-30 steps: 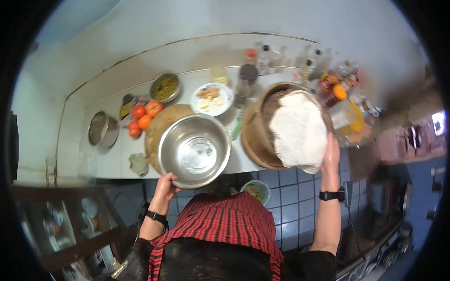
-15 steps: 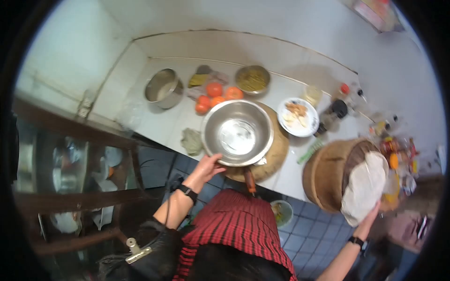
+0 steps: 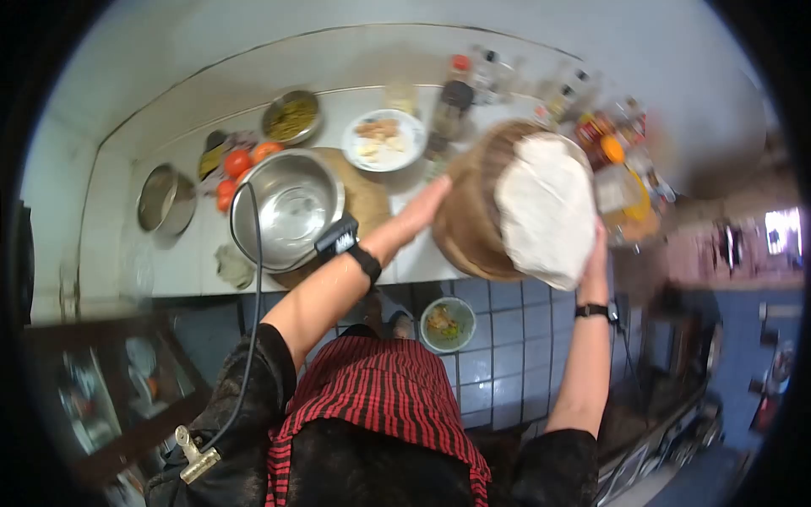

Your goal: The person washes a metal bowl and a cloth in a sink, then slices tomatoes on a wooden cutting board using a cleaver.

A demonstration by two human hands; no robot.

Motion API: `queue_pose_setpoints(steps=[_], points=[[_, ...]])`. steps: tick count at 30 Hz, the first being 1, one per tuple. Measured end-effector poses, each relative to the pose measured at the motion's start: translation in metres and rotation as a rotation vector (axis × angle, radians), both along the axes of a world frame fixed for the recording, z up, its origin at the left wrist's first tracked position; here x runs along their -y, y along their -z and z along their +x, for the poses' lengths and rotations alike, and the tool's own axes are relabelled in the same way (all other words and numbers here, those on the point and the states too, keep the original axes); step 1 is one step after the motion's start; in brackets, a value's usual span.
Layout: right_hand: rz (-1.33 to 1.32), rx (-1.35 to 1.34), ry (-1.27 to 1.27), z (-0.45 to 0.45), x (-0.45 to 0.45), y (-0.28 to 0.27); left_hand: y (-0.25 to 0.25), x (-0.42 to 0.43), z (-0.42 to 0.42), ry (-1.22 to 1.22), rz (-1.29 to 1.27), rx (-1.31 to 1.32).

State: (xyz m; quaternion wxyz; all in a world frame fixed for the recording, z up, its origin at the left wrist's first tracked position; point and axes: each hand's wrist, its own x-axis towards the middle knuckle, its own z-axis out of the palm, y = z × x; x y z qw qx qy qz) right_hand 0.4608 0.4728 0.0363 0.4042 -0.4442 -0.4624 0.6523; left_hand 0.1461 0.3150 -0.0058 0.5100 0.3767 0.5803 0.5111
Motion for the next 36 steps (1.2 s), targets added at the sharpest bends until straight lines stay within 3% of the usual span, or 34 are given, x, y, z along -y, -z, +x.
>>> queue_pose_setpoints(steps=[1,2,5,6,7,9,10,11,13,15,23,26,28,29,30,31,32,33,35,36], points=[[-0.066,-0.039,-0.03,-0.003,0.01,-0.001,0.013,-0.027,0.002,-0.005,0.031,-0.022],[-0.055,-0.098,-0.118,-0.004,0.018,0.006,0.071,-0.059,0.0,-0.027,0.175,-0.191],[-0.109,-0.133,-0.066,-0.052,0.074,-0.004,0.064,-0.055,-0.012,-0.311,-0.044,0.233],[-0.157,-0.078,-0.007,-0.063,0.089,-0.01,0.04,-0.04,-0.012,-0.262,0.017,0.333],[-0.058,-0.181,0.021,-0.068,0.088,0.02,0.014,-0.025,-0.011,-0.209,0.071,0.437],[0.065,-0.163,0.083,-0.084,0.104,0.045,0.07,-0.011,-0.053,-0.223,0.086,0.527],[0.203,-0.019,0.214,-0.088,0.109,0.064,0.025,0.016,-0.027,-0.22,0.06,0.592],[0.114,0.081,0.276,-0.09,0.132,0.046,-0.008,0.032,-0.01,-0.222,-0.026,0.641],[0.143,0.02,0.212,-0.079,0.185,-0.007,-0.021,0.06,0.002,-0.142,-0.04,0.615],[0.248,0.068,0.391,-0.082,0.215,0.008,-0.026,0.09,0.008,-0.075,-0.035,0.599],[0.247,-0.155,0.461,-0.016,0.33,-0.015,-0.041,0.162,0.054,0.07,-0.064,0.488],[0.118,-0.013,0.559,-0.022,0.363,-0.002,-0.039,0.194,0.045,0.055,-0.062,0.457],[-0.055,-0.021,0.501,-0.021,0.392,-0.022,-0.019,0.215,0.029,0.032,-0.127,0.529],[-0.142,-0.019,0.494,-0.024,0.401,-0.033,0.023,0.223,0.0,0.18,0.016,0.33],[-0.212,0.013,0.463,-0.031,0.401,-0.044,0.004,0.235,0.008,0.14,-0.062,0.257],[-0.205,-0.016,0.482,-0.03,0.404,-0.034,0.02,0.247,0.002,-0.05,-0.203,0.39],[-0.204,-0.147,0.465,-0.042,0.401,-0.048,0.031,0.261,-0.002,-0.16,-0.258,0.229],[0.03,0.045,0.268,-0.036,0.388,-0.041,0.028,0.27,-0.001,-0.363,-0.229,0.202],[-0.015,-0.068,0.179,-0.057,0.375,-0.04,0.016,0.278,-0.005,-0.185,0.308,0.052],[-0.04,-0.122,0.135,-0.068,0.366,-0.038,0.009,0.286,-0.02,-0.23,0.309,0.014]])
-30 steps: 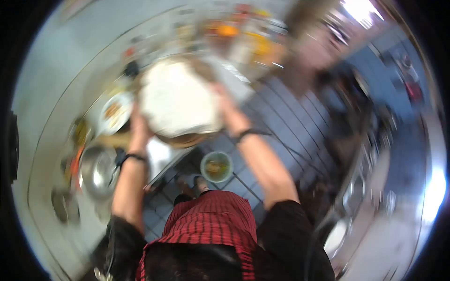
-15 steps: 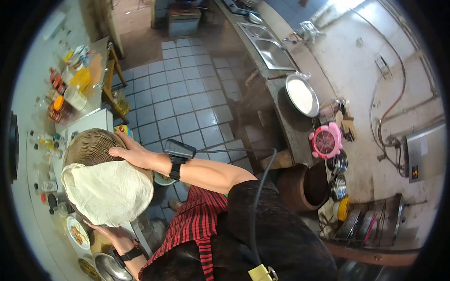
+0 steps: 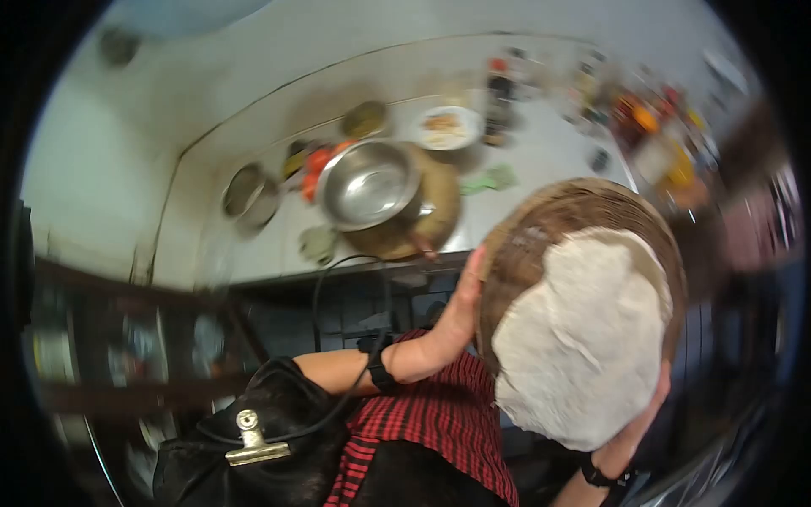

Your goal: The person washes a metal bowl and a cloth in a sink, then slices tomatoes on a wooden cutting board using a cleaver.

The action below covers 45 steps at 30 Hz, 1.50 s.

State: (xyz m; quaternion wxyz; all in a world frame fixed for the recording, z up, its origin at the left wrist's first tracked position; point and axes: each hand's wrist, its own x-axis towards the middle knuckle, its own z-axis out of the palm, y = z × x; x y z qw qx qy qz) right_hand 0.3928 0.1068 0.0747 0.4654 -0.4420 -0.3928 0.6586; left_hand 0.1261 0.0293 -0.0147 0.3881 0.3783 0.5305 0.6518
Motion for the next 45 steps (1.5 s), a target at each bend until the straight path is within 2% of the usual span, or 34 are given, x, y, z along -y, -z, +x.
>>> queue_pose_setpoints(steps=[4,7,8,9,10,11,14,15,16,19,21,22,25,27,29,31,34,37,39,41,43,45], points=[[-0.002,0.022,-0.141,-0.083,-0.017,-0.033,-0.021,0.031,-0.044,-0.236,0.088,0.157],[0.056,0.033,-0.39,-0.145,-0.026,-0.04,-0.017,0.061,-0.088,-0.415,0.201,0.184],[0.005,-0.097,-0.339,-0.093,-0.003,-0.104,-0.109,0.079,-0.046,-0.376,0.252,0.102],[-0.065,-0.16,-0.358,-0.03,-0.056,-0.101,-0.137,0.071,-0.017,-0.389,0.293,0.186],[-0.01,-0.13,-0.359,-0.057,-0.043,-0.107,-0.162,0.063,0.011,-0.402,0.335,0.27],[-0.01,-0.081,-0.353,-0.092,-0.017,-0.125,-0.196,0.092,-0.01,-0.443,0.309,0.234],[0.102,-0.165,-0.624,-0.181,0.003,-0.115,-0.195,0.141,-0.07,-0.689,0.39,0.279],[0.117,-0.031,-0.665,-0.266,0.052,-0.127,-0.18,0.171,-0.121,-0.778,0.351,0.387],[0.035,-0.026,-0.758,-0.311,0.056,-0.114,-0.17,0.2,-0.171,-0.869,0.317,0.498],[-0.22,-0.112,-0.973,-0.39,0.097,-0.093,-0.157,0.248,-0.217,-1.073,0.276,0.433],[-0.173,-0.117,-1.109,-0.424,0.109,-0.061,-0.133,0.274,-0.238,-1.171,0.241,0.455],[-0.154,-0.13,-1.147,-0.439,0.113,-0.036,-0.135,0.283,-0.242,-1.143,0.264,0.509],[-0.105,-0.125,-1.171,-0.478,0.143,-0.016,-0.103,0.305,-0.268,-1.141,0.26,0.577],[0.026,-0.078,-1.221,-0.501,0.142,0.013,-0.086,0.311,-0.279,-1.197,0.225,0.574],[0.041,0.008,-1.215,-0.522,0.14,0.057,-0.059,0.317,-0.295,-1.161,0.237,0.568],[0.021,0.015,-1.184,-0.538,0.144,0.063,-0.044,0.317,-0.305,-1.245,0.194,0.64],[0.187,0.077,-1.143,-0.566,0.15,0.08,-0.01,0.326,-0.332,-1.261,0.25,0.702],[0.172,0.013,-1.143,-0.593,0.158,0.062,-0.012,0.32,-0.357,-1.323,0.271,0.752],[0.245,0.049,-1.098,-0.621,0.167,0.079,0.007,0.337,-0.39,-1.395,0.308,0.697],[0.461,0.228,-0.986,-0.649,0.179,0.096,0.027,0.358,-0.426,-1.464,0.217,0.64],[0.434,0.214,-0.974,-0.665,0.189,0.084,0.049,0.375,-0.452,-1.556,0.185,0.726],[0.406,0.241,-0.963,-0.685,0.196,0.079,0.032,0.367,-0.462,-1.485,0.228,0.763]])
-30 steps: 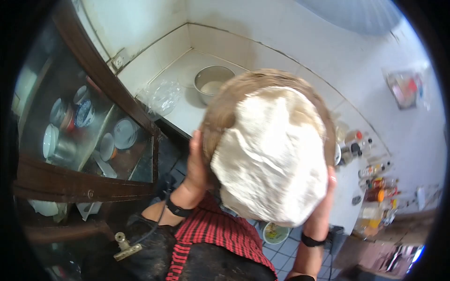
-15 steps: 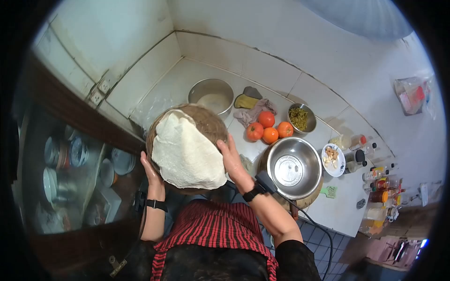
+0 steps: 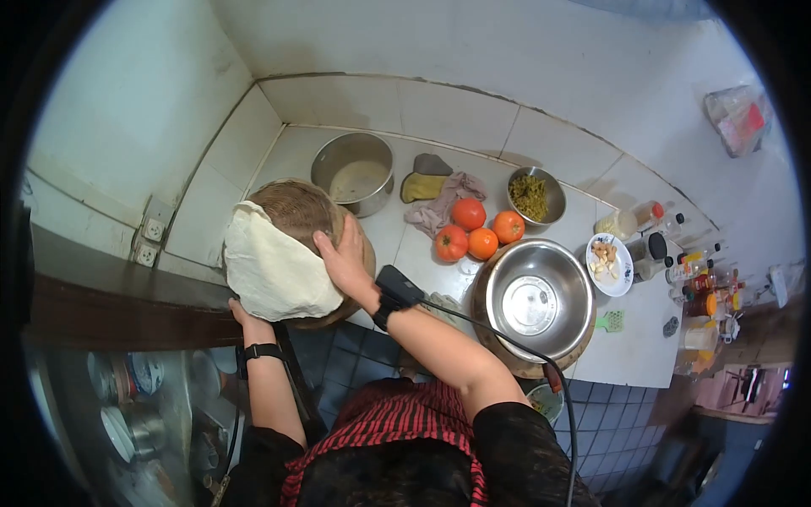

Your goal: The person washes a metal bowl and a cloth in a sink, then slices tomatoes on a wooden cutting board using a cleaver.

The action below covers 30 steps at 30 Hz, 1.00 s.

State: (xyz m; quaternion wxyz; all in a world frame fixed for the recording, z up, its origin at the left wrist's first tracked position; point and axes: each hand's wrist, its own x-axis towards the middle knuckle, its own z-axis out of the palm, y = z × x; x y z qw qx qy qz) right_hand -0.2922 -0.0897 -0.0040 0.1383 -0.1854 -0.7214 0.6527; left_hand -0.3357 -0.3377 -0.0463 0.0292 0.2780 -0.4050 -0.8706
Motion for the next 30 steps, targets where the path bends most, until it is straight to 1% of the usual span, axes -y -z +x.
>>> queue_pose_setpoints(steps=[2,3,5,6,7,8,9,10,11,12,13,14,15,16,17,19,20,22,23,25,26,27,28,30], points=[[-0.002,0.009,0.027,-0.021,0.005,-0.002,-0.016,-0.013,-0.008,-0.079,-0.047,0.1],[0.015,-0.017,0.011,-0.031,0.007,-0.005,0.001,-0.002,-0.018,-0.111,-0.098,0.051],[0.031,-0.005,-0.001,-0.039,0.002,-0.024,-0.018,-0.025,-0.012,-0.199,-0.114,-0.045],[0.023,0.031,-0.003,-0.041,0.003,-0.035,-0.018,-0.033,-0.006,-0.21,-0.218,-0.053],[0.055,0.072,0.073,-0.052,0.016,-0.028,-0.036,-0.056,0.005,-0.269,-0.308,-0.024],[0.087,0.108,0.14,-0.056,0.021,-0.021,-0.012,-0.045,0.0,-0.249,-0.297,-0.05],[0.088,0.129,0.175,-0.04,0.013,-0.024,-0.004,-0.051,0.004,-0.267,-0.407,0.101],[0.098,0.086,0.081,-0.022,0.005,-0.035,0.001,-0.053,0.007,-0.294,-0.523,0.242],[0.106,0.039,-0.02,-0.002,-0.003,-0.043,0.019,-0.049,0.011,-0.272,-0.531,0.243],[0.145,-0.03,-0.086,0.022,-0.017,-0.035,0.049,-0.041,0.017,-0.166,-0.55,0.24],[0.147,-0.078,-0.116,0.052,-0.034,-0.031,0.064,-0.04,0.02,-0.059,-0.569,0.237],[0.193,-0.121,-0.097,0.088,-0.054,-0.029,0.055,-0.055,0.032,-0.04,-0.575,0.234],[0.26,-0.084,-0.049,0.127,-0.078,-0.028,0.039,-0.08,0.055,-0.025,-0.621,0.275],[0.364,-0.036,0.051,0.165,-0.104,-0.031,0.03,-0.101,0.075,-0.011,-0.665,0.317],[0.497,0.017,0.168,0.204,-0.139,-0.046,0.033,-0.114,0.086,0.007,-0.663,0.314],[0.65,0.101,0.57,0.271,-0.195,-0.035,0.042,-0.136,0.11,0.271,-0.625,0.288],[1.057,0.288,0.667,0.306,-0.23,-0.022,0.04,-0.157,0.127,0.302,-0.589,0.233],[1.027,0.544,0.916,0.354,-0.27,0.011,0.027,-0.199,0.16,0.455,-0.569,0.166],[1.008,0.528,0.898,0.373,-0.284,0.026,0.03,-0.212,0.172,0.555,-0.541,0.121],[0.148,0.548,0.638,0.396,-0.302,0.055,0.019,-0.249,0.201,0.676,-0.552,0.086],[0.139,0.535,0.617,0.4,-0.306,0.071,0.021,-0.264,0.212,0.732,-0.586,0.065],[0.118,0.42,0.637,0.407,-0.309,0.085,0.023,-0.276,0.224,0.797,-0.621,0.035],[0.094,0.308,0.665,0.415,-0.312,0.093,0.021,-0.284,0.236,0.788,-0.631,0.035],[0.055,0.314,0.702,0.446,-0.321,0.066,0.016,-0.305,0.252,0.834,-0.612,0.103]])
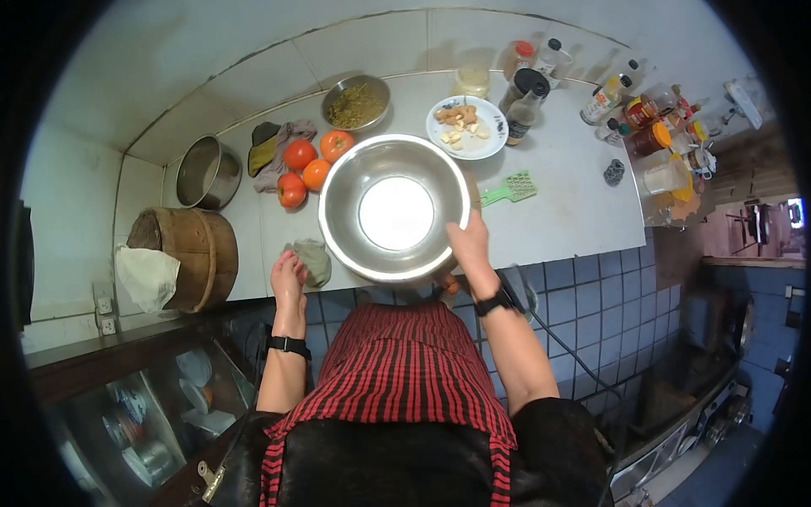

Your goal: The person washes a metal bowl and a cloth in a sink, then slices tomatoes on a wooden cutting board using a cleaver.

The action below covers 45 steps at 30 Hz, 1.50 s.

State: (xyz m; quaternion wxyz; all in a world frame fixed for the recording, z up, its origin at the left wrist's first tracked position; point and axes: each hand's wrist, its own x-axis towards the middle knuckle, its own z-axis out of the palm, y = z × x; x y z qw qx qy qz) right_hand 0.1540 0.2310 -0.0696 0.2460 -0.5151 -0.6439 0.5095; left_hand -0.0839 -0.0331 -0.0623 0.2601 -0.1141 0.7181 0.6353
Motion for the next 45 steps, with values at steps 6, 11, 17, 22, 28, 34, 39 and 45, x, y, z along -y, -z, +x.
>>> queue_pose_setpoints(steps=[6,11,17,22,28,34,39,45], points=[[-0.047,-0.127,0.344,0.169,-0.049,-0.027,0.013,-0.006,0.024,0.104,-0.105,-0.035],[-0.116,0.022,0.663,0.248,-0.076,-0.002,0.006,-0.047,0.032,0.369,-0.037,0.252],[-0.101,-0.161,0.974,0.243,-0.085,0.06,-0.001,-0.153,0.027,0.63,0.08,0.307],[-0.388,-0.415,0.972,0.209,-0.072,0.045,-0.004,-0.233,0.024,0.858,0.21,0.422],[-0.689,-0.404,0.94,0.152,-0.024,0.01,0.032,-0.332,0.026,0.84,0.257,0.667],[-0.648,-0.392,0.505,0.083,-0.036,-0.025,0.031,-0.37,0.034,0.805,0.154,0.483],[-0.472,-0.203,0.31,0.049,-0.115,-0.046,0.001,-0.344,0.013,0.815,0.11,0.353],[-0.599,-0.078,0.084,0.003,-0.175,0.013,-0.028,-0.251,-0.053,0.689,0.105,0.255]])
